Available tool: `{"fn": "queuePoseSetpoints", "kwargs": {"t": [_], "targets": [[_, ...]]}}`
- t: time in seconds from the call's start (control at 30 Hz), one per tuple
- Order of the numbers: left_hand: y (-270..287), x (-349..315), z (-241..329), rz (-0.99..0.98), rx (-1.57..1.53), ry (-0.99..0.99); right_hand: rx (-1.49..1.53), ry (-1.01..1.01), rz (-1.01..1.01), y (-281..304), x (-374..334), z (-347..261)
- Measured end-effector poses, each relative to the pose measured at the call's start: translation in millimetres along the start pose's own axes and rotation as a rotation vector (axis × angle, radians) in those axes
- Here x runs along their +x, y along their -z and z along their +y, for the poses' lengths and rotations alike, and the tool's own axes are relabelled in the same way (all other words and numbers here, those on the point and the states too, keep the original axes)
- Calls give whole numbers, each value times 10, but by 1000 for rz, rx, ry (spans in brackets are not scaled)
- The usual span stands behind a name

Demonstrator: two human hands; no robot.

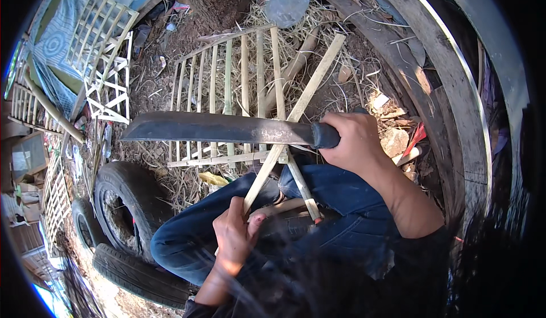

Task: The person shaves thin strips of wood using a large blade and then hammers a wood slat into a lattice frame to assemble a bamboo-style gate.

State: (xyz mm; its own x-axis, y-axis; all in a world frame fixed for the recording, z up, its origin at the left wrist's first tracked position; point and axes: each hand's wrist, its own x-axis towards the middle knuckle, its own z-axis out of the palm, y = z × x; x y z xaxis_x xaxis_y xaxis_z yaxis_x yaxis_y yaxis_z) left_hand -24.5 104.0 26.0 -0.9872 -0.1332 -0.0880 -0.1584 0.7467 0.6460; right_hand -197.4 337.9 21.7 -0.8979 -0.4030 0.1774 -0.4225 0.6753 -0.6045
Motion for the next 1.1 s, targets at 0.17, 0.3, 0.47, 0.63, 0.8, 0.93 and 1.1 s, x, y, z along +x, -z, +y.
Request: {"fn": "queuePoseSetpoints", "kwargs": {"t": [0.17, 0.3, 0.47, 0.63, 0.8, 0.93, 1.1], "targets": [[-3, -137, -123, -42, -92, 36, -54, -28, 103, 6, 68, 239], [-29, -317, -251, -2, -98, 107, -135, -263, 203, 144, 291, 523], [6, -222, -166, 48, 4, 76, 143, -429, 274, 239, 177, 887], [49, -70, -149, 2, -116, 155, 380, -468, 242, 271, 174, 756], [74, -49, -83, 1, -191, 207, 649, -494, -16, 366, 103, 275], [63, -50, -69, 7, -235, 230, 703, -553, -115, 348, 14, 85], [77, -75, -105, -51, -208, 262, 726, -597, -306, 412, 5, -35]]}}
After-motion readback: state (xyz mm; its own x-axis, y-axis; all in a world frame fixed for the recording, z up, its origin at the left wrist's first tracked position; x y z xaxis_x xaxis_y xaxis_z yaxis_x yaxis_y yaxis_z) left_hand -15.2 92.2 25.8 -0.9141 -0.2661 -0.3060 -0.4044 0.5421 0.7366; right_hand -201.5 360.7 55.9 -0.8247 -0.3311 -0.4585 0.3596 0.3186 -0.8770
